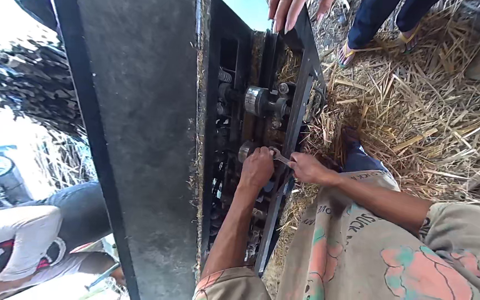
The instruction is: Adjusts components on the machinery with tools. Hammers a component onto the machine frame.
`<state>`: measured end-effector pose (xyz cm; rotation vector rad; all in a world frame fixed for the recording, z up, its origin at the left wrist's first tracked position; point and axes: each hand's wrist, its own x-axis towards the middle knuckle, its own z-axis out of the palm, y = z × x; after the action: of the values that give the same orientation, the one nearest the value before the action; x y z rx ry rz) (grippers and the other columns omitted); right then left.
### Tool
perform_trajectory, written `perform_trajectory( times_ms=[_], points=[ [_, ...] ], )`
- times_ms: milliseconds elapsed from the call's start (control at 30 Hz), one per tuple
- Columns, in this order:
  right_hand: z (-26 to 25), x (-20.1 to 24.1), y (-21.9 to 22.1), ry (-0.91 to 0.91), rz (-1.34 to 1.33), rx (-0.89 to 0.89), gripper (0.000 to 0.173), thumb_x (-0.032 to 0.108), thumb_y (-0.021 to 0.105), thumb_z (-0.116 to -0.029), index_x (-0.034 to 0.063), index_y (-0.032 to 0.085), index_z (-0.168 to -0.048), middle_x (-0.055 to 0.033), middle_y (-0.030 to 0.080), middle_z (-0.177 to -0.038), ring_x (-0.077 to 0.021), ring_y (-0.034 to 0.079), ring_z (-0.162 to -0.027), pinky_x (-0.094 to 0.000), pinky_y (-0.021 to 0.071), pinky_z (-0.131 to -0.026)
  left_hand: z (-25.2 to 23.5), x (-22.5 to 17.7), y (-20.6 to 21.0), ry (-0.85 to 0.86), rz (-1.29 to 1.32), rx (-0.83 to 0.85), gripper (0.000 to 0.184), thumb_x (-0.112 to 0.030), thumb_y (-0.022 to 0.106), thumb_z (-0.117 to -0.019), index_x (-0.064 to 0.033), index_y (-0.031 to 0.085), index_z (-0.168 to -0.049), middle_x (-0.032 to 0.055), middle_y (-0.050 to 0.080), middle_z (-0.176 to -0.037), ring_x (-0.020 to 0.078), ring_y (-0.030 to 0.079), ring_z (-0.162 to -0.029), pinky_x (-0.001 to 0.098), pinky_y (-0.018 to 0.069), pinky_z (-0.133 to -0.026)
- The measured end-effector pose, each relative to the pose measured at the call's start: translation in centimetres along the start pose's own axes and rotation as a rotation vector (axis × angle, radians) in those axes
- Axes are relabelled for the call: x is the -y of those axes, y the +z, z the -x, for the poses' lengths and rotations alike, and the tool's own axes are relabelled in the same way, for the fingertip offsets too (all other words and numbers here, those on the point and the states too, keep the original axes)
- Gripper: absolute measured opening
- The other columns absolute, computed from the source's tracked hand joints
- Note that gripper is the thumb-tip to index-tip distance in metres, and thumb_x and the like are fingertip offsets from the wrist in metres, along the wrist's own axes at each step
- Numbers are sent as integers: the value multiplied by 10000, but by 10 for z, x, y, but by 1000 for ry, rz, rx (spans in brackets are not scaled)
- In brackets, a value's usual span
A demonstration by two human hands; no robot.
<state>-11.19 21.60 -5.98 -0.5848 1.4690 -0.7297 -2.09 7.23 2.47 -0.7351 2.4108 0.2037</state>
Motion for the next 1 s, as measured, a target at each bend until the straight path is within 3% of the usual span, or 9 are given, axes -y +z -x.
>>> perform_trajectory(
  times_ms=[67, 200, 300, 533, 600, 700, 833, 933, 1000],
  points=[
    [3, 5, 18, 82, -212, 74, 349, 303, 395, -1126, 34, 539, -1296, -162, 716, -967, -268, 736, -830, -458, 614, -795, -2, 0, 1, 4, -19, -15, 404, -297, 401, -1116, 32, 628, -1054, 239, 663, -1036, 413, 701, -922, 578, 583, -769],
    [2, 19, 40, 102, -374, 130, 355, 276, 335, -1141, 15, 488, -1327, -144, 713, -967, -204, 732, -837, -376, 602, -808, -2, -4, -5, 27, -170, -49, 346, -284, 468, -1089, -4, 652, -1001, 221, 665, -962, 410, 697, -832, 567, 567, -655],
    [-2, 31, 53, 151, -502, 98, 362, 275, 331, -1142, 27, 464, -1370, -133, 713, -959, -186, 735, -824, -353, 606, -792, 0, -12, -15, 11, -210, -36, 295, -249, 530, -1061, 0, 677, -1005, 236, 663, -983, 430, 687, -872, 584, 563, -684],
    [-22, 37, 68, 146, -732, 98, 291, 107, 492, -1072, 34, 477, -1352, -125, 696, -974, -177, 712, -821, -347, 602, -775, -2, -15, -25, 11, -181, 41, 247, -208, 552, -1051, 3, 674, -1007, 224, 670, -982, 412, 692, -861, 572, 566, -704],
    [-19, 35, 53, 136, -618, 176, 295, 194, 415, -1114, 53, 455, -1370, -124, 688, -911, -184, 702, -745, -347, 597, -704, -4, -12, -24, 42, -162, 59, 229, -191, 557, -1050, 3, 673, -1014, 222, 666, -997, 410, 690, -879, 568, 571, -731],
    [-13, 33, -6, 94, -154, 298, 371, 276, 355, -1136, 38, 478, -1391, -163, 659, -909, -244, 673, -730, -425, 580, -700, -14, -3, -18, 74, -152, 108, 255, -199, 544, -1060, 17, 679, -1047, 220, 672, -1050, 404, 695, -956, 559, 575, -807],
    [-27, 58, -91, -184, 677, 155, 271, 306, 538, -1054, 94, 700, -1101, -175, 713, -987, -392, 694, -964, -652, 532, -787, -17, 2, -12, 94, -102, 107, 238, -185, 561, -1041, 19, 681, -1064, 217, 672, -1069, 397, 695, -961, 565, 576, -832],
    [-21, 91, -108, -319, 928, 96, 248, 299, 587, -1033, 88, 700, -971, -152, 698, -910, -384, 688, -922, -613, 518, -747, -11, 4, -13, 108, -79, 43, 236, -212, 580, -1048, -1, 686, -1051, 199, 671, -1052, 388, 695, -930, 558, 588, -801],
    [-6, 80, -100, -301, 855, 52, 220, 248, 593, -1017, 62, 687, -949, -167, 692, -881, -390, 689, -892, -613, 524, -731, -7, 6, -11, 95, -40, 24, 248, -224, 566, -1054, -4, 682, -1045, 196, 675, -1045, 387, 697, -929, 562, 587, -799]
  ],
)
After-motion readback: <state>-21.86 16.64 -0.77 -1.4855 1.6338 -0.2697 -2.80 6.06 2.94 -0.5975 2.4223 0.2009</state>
